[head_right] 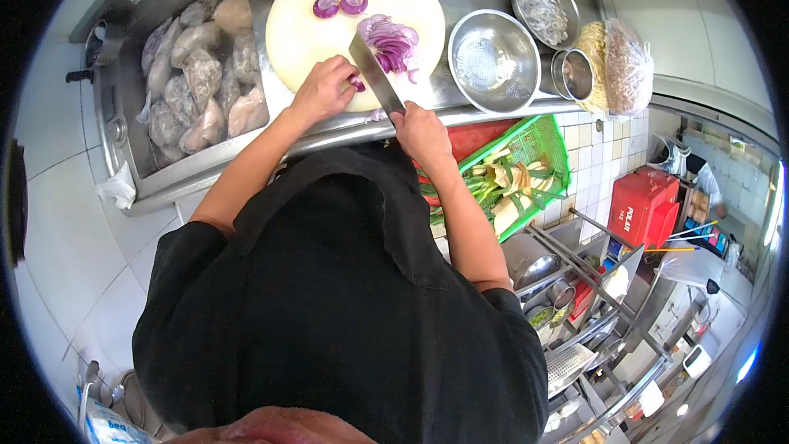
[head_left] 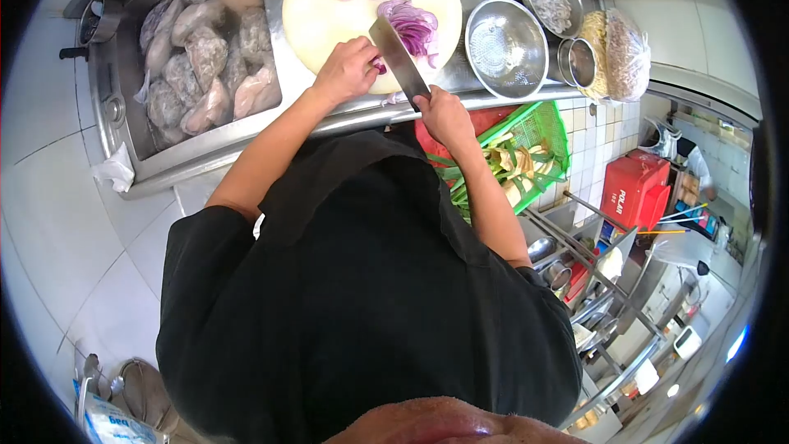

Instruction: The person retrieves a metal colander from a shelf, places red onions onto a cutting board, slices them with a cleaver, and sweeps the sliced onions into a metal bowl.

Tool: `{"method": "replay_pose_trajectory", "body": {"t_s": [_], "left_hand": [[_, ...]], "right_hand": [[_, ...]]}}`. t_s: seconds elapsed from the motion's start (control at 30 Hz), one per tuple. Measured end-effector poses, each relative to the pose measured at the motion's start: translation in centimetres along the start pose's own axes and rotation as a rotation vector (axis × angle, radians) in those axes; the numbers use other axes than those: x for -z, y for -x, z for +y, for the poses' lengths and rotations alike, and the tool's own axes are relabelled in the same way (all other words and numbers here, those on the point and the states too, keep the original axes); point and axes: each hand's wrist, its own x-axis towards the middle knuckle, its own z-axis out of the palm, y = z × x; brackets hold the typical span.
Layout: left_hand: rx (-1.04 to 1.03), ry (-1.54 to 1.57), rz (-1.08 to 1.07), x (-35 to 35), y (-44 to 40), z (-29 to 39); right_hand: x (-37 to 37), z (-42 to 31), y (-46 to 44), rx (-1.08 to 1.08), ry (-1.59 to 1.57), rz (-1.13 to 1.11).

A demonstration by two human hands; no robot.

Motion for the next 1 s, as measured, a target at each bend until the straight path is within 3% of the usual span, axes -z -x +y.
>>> {"method": "replay_pose_trajectory", "body": {"t_s": [0.07, 0.1, 0.2, 0.3, 0.4, 0.43, 0.63, 1.0], "left_hand": [[0.036, -0.116, -0.04, 0.2, -0.3, 0.3], [0.182, -0.21, -0.096, 0.1, -0.7, 0.9], [0.621, -0.056, -0.261, 0.3, -1.7, 2.8], [0.592, 0.096, -0.245, 1.9, -1.2, 3.6], [0.001, 0.088, 0.003, 1.4, 0.0, 1.0], [-0.039, 0.103, -0.006, 1.2, -0.2, 0.4], [-0.124, 0.05, -0.123, 1.0, -1.0, -0.9], [-0.079, 0.087, 0.039, -0.4, 0.2, -1.1]], "right_hand": [[-0.1, 0.1, 0.0, -0.058, 0.017, -0.013], [-0.2, 0.1, 0.0, -0.063, 0.005, -0.009], [-0.4, -0.4, 0.2, -0.082, -0.036, -0.007], [0.0, -1.5, 0.6, -0.103, -0.083, -0.022], [-0.5, -1.9, 0.6, -0.094, -0.064, -0.024], [-0.7, -2.1, 0.6, -0.085, -0.056, -0.008], [1.4, -3.4, 1.5, -0.077, 0.001, -0.008], [0.3, -3.0, 1.6, -0.034, 0.036, 0.0]]}}
